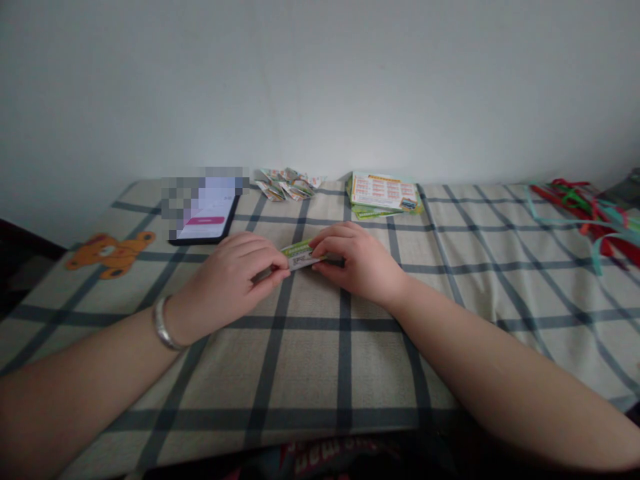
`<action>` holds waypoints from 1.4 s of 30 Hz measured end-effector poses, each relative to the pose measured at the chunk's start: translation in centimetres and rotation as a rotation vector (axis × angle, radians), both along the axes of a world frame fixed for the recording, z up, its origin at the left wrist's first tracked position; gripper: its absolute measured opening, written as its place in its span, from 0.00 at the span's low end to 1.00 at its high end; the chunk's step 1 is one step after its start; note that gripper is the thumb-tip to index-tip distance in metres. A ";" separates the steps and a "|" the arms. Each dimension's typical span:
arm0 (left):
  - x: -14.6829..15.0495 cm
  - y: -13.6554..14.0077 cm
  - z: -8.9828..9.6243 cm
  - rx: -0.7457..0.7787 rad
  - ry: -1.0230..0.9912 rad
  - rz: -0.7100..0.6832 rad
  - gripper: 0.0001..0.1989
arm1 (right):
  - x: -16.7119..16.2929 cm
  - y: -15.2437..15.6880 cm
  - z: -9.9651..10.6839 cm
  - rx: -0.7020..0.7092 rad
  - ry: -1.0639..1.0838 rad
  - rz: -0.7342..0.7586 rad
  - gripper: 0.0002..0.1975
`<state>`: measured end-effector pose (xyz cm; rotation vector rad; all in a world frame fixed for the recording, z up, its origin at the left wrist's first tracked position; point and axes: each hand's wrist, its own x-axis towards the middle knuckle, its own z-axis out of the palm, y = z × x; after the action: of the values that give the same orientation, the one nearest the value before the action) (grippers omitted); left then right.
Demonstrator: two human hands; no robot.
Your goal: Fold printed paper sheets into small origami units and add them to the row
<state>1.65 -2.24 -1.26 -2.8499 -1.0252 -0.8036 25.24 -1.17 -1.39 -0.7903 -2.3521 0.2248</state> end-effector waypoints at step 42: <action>-0.6 -0.1 -0.5 -0.168 -0.235 0.053 0.24 | -0.5 -0.6 -0.8 -0.410 0.235 -0.266 0.11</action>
<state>1.10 -2.36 -1.79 -2.9004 -1.2447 -1.1204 24.78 -1.75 -2.14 -1.1898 -1.9787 0.6600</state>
